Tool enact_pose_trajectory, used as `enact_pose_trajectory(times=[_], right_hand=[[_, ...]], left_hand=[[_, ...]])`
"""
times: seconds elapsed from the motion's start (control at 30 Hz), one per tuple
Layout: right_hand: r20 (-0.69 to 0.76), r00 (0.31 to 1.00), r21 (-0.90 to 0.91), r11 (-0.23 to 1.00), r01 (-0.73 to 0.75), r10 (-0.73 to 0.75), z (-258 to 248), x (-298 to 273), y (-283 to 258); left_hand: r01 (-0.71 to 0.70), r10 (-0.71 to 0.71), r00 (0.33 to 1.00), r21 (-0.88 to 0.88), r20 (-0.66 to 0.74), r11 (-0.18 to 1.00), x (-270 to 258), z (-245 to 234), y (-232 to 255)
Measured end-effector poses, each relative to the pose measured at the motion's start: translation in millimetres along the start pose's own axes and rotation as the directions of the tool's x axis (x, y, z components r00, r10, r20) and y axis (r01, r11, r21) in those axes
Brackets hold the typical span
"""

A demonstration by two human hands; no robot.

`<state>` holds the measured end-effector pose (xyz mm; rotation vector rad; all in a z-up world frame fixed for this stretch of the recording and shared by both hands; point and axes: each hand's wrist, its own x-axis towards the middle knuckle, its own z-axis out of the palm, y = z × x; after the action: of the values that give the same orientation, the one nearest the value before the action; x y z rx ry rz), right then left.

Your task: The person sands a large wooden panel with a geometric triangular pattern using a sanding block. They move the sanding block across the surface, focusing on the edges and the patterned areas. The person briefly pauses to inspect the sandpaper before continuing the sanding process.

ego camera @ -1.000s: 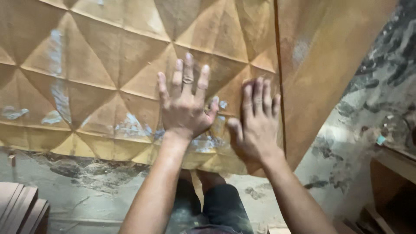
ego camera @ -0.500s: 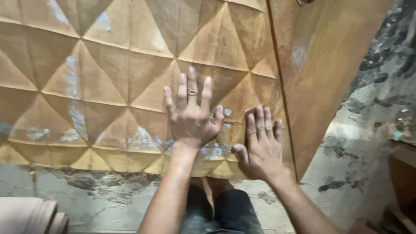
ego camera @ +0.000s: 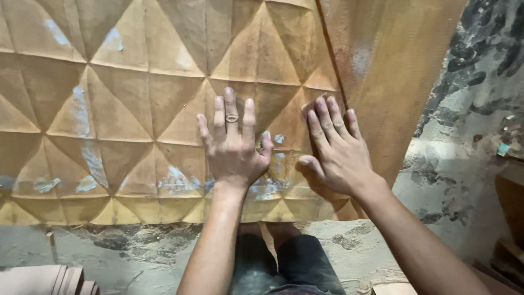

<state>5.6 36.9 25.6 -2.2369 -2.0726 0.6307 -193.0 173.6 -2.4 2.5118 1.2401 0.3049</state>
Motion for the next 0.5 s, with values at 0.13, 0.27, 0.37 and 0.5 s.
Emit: enact_pose_trajectory(times=[0.13,0.27,0.37,0.5], right_hand=[[0.064,0.998,-0.049,0.999,-0.001,0.004,-7.3,-16.2,-5.9],[-0.026,0.999,0.042,0.999,-0.031,0.032,4.5,15.1,1.5],[0.006,1.0,0.047,0.999,0.018,-0.018,-11.1,-5.6,-3.5],[0.06,0.998,-0.072,0.997,0.031,-0.027,-14.8,-0.4,-10.1]], left_hand=[[0.007,-0.007,1.0,0.009,0.003,1.0,2.3,-1.0,2.6],[0.003,-0.003,1.0,0.011,-0.008,1.0,0.9,1.2,0.5],[-0.002,0.002,1.0,0.012,-0.015,1.0,1.1,0.5,-0.2],[0.018,-0.018,1.0,0.02,-0.002,1.0,2.0,2.5,-0.3]])
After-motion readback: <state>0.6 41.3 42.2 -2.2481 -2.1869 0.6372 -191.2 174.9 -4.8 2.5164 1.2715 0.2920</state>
